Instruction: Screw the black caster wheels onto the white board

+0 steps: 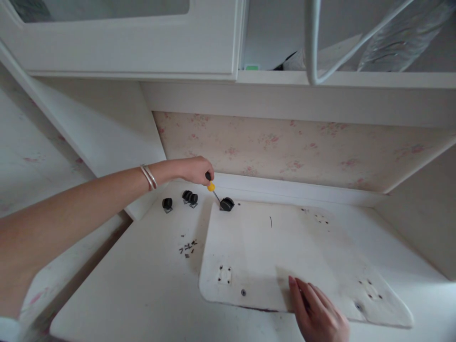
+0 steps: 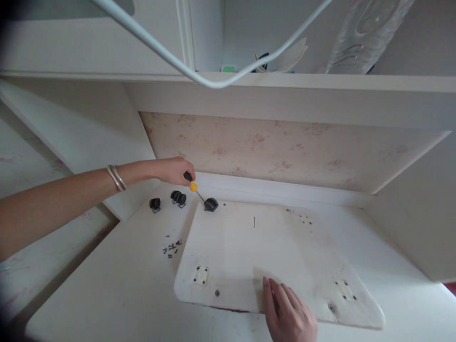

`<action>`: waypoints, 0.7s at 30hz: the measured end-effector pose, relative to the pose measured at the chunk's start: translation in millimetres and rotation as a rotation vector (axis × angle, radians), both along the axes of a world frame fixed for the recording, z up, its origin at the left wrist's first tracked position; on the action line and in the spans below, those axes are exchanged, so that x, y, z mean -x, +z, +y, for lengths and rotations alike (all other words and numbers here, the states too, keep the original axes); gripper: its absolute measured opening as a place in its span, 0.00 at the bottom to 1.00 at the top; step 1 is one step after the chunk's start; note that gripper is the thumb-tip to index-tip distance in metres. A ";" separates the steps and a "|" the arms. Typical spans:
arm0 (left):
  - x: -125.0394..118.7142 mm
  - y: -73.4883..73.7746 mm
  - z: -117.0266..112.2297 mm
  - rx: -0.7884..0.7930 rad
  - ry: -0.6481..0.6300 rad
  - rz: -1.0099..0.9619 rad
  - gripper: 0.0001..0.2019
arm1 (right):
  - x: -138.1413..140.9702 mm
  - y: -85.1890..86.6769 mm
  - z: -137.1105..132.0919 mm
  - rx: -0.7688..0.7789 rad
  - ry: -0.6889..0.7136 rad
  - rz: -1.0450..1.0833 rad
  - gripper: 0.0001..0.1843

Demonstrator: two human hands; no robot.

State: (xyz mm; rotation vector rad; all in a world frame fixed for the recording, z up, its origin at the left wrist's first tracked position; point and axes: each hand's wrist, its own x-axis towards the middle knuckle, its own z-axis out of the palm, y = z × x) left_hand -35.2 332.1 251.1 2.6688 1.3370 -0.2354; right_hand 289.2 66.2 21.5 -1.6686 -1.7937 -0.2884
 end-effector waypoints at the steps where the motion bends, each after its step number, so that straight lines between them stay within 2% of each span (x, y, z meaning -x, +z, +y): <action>1: 3.2 -2.4 1.9 -0.019 -0.033 -0.003 0.16 | -1.6 -1.6 0.6 -0.025 0.014 -0.023 0.18; 6: 12.7 -7.9 8.7 -0.035 -0.085 -0.017 0.16 | -11.2 -10.7 4.4 -0.169 0.070 -0.107 0.16; 9: 9.5 -2.5 5.9 -0.007 -0.010 0.009 0.16 | -13.0 -11.9 5.0 -0.178 0.086 -0.117 0.14; 12: 4.1 4.7 1.0 0.054 0.090 0.030 0.21 | -12.9 -11.1 4.7 -0.178 0.096 -0.108 0.13; 14: 2.2 7.5 -0.2 0.089 0.110 -0.004 0.22 | -12.6 -10.5 4.5 -0.200 0.098 -0.101 0.13; 21: 3.9 6.6 4.3 0.008 -0.094 -0.019 0.22 | -10.7 -10.4 5.8 -0.211 0.084 -0.083 0.12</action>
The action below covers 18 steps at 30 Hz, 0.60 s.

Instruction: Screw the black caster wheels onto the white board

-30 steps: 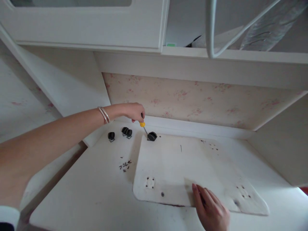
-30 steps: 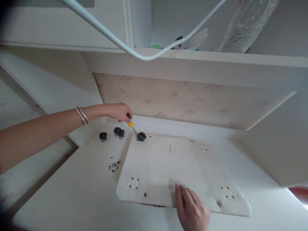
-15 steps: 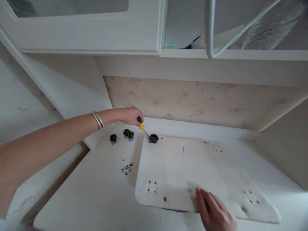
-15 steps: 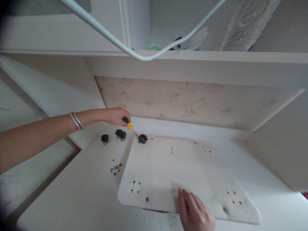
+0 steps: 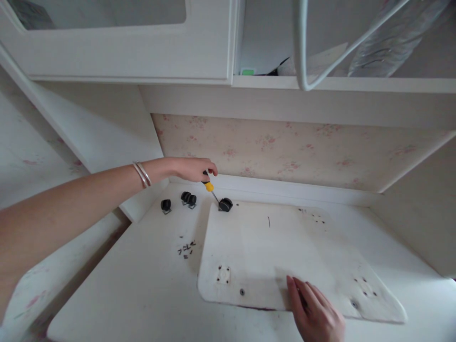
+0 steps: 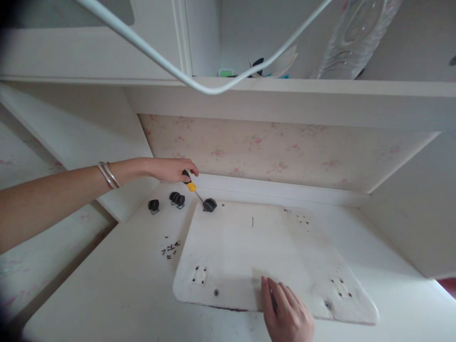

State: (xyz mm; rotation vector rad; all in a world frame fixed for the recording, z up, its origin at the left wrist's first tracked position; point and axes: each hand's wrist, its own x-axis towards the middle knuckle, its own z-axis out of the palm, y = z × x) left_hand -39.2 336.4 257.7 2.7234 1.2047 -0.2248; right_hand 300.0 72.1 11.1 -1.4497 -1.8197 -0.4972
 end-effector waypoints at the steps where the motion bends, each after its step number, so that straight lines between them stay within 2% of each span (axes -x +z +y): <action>1: 0.7 0.0 0.0 0.002 -0.009 -0.004 0.23 | 0.1 -0.1 0.2 -0.001 -0.001 -0.003 0.13; 6: 3.5 0.6 -2.9 0.017 -0.003 -0.020 0.24 | 0.1 0.9 0.0 -0.006 0.018 -0.004 0.12; 12: 0.4 -2.1 -7.8 0.028 0.205 -0.061 0.21 | -0.8 1.0 -0.9 -0.025 0.020 -0.027 0.12; 18: -7.1 1.4 -15.0 0.204 0.327 0.015 0.21 | -2.9 -3.0 -1.9 0.001 0.024 -0.023 0.10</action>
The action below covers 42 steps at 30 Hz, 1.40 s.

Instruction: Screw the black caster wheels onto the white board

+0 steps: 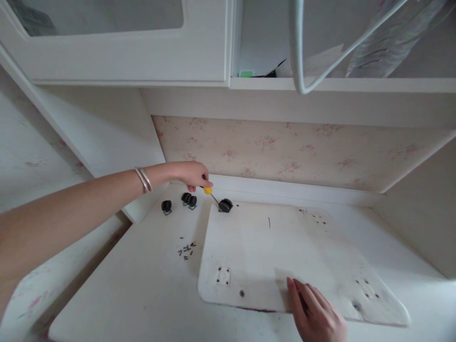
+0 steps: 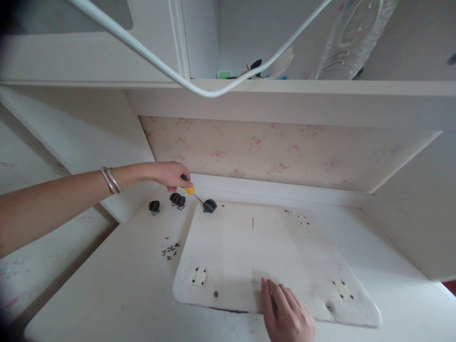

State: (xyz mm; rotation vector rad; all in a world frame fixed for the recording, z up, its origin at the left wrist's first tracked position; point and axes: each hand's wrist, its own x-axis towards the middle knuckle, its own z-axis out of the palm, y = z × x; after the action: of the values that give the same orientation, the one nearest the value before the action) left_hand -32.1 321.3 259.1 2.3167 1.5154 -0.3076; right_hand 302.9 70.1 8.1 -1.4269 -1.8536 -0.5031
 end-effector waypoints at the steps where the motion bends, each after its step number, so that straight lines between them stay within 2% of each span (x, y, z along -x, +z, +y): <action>1: -1.9 1.1 -0.9 0.008 0.016 0.000 0.21 | 0.1 0.0 0.1 -0.001 -0.002 0.001 0.10; 5: -9.2 2.6 -0.5 -0.028 0.024 -0.025 0.18 | 1.8 1.8 0.2 -0.005 0.004 0.007 0.11; 10: -12.9 -4.2 4.3 -0.041 -0.002 -0.081 0.18 | 0.6 2.9 -0.6 -0.002 0.025 0.000 0.11; 19: 2.0 -13.7 4.2 -0.046 -0.018 -0.103 0.17 | -7.4 -3.0 2.1 -0.015 0.044 -0.084 0.09; 26: 6.6 -17.2 6.5 -0.162 -0.182 -0.101 0.14 | -9.1 -6.2 3.3 -0.037 0.045 -0.149 0.11; 42: -0.5 -7.7 20.6 -0.119 -0.409 0.001 0.14 | -5.3 -4.6 1.7 -0.017 0.010 -0.080 0.09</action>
State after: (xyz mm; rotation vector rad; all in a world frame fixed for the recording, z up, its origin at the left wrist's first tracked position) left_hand -31.6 342.0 251.4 2.7128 1.0735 -0.3274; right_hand 308.2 71.9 3.5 -1.4043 -1.9135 -0.5776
